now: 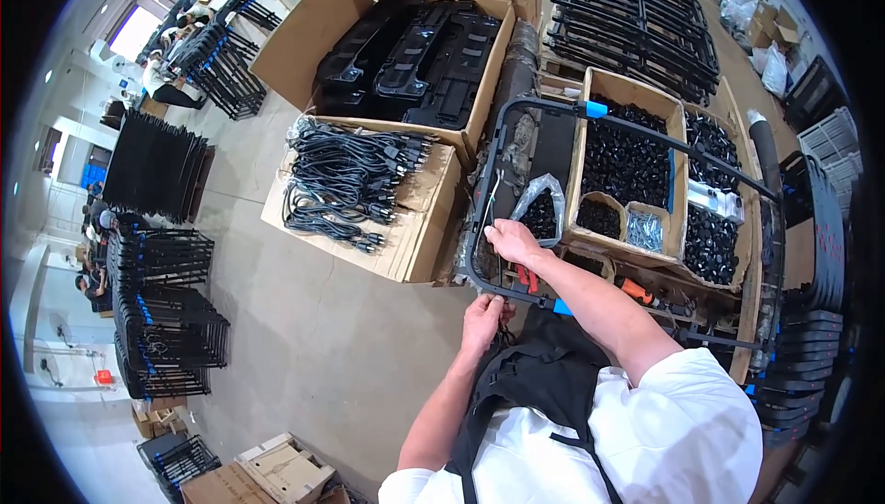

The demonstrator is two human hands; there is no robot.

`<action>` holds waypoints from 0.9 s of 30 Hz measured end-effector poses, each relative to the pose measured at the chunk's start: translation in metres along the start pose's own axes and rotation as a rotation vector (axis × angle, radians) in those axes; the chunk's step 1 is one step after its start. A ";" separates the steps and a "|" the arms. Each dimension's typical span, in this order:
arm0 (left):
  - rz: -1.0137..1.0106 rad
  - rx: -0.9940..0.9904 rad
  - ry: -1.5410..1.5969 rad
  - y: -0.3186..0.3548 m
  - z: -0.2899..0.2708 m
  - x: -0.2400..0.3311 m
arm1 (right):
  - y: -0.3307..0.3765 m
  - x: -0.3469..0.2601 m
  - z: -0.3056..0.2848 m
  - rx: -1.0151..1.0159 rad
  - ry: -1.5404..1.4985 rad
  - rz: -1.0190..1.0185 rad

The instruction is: Assembling components of outdoor equipment by attaching plastic casings and wiring to metal frames using an electric screwdriver.

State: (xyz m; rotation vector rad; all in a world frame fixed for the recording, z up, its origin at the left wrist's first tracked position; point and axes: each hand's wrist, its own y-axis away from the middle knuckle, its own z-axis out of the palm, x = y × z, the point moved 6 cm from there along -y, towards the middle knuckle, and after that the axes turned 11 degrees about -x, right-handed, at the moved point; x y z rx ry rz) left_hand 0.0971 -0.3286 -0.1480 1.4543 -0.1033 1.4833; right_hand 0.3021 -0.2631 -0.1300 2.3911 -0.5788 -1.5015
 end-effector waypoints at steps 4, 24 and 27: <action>-0.022 0.033 -0.045 0.003 0.003 0.004 | 0.001 -0.002 -0.001 -0.007 0.034 0.012; -0.017 0.084 0.060 0.004 0.008 0.001 | 0.013 0.042 -0.097 -0.038 0.886 -0.190; -0.019 0.091 0.064 0.005 0.009 0.000 | 0.000 0.049 -0.082 -0.116 0.971 -0.165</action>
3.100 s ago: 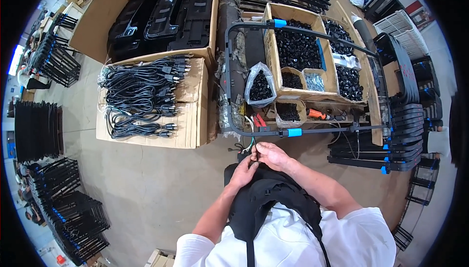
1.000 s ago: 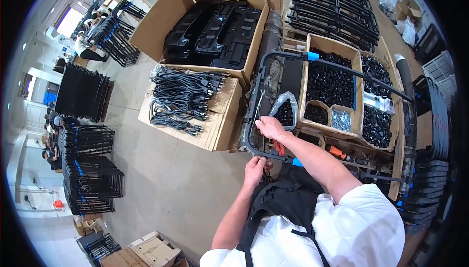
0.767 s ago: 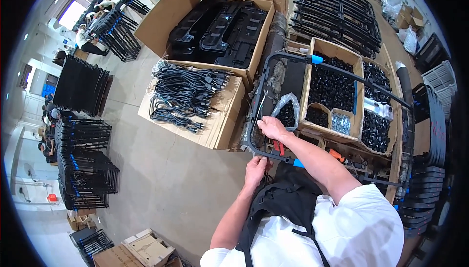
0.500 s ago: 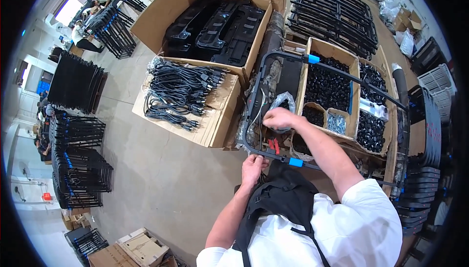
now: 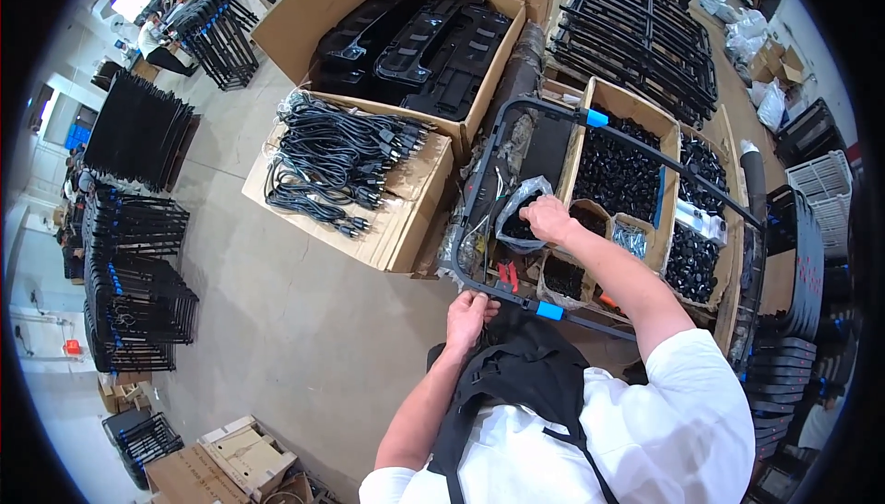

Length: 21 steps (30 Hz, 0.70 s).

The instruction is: Assembling components of outdoor equipment by attaching plastic casings and wiring to metal frames using an electric screwdriver.

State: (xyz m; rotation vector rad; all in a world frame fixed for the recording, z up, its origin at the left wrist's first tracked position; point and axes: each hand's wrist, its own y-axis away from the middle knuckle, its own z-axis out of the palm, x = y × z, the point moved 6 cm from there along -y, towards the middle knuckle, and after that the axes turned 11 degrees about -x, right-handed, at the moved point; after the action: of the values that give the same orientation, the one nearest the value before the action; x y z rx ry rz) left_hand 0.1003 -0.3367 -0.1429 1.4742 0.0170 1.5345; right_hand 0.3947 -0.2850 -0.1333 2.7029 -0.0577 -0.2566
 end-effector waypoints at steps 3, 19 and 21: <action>0.022 -0.006 0.052 0.000 0.000 0.000 | -0.008 0.002 0.005 -0.049 0.049 -0.019; 0.046 -0.043 -0.010 0.000 -0.002 -0.002 | 0.068 -0.005 -0.047 0.042 -0.706 0.171; 0.031 -0.040 -0.026 0.000 -0.002 0.001 | 0.096 -0.023 -0.045 0.081 -0.991 0.226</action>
State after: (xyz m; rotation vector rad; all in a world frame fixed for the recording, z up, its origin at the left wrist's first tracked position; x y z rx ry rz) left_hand 0.0989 -0.3345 -0.1426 1.4682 -0.0517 1.5320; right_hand 0.3807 -0.3524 -0.0490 2.3344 -0.6543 -1.4914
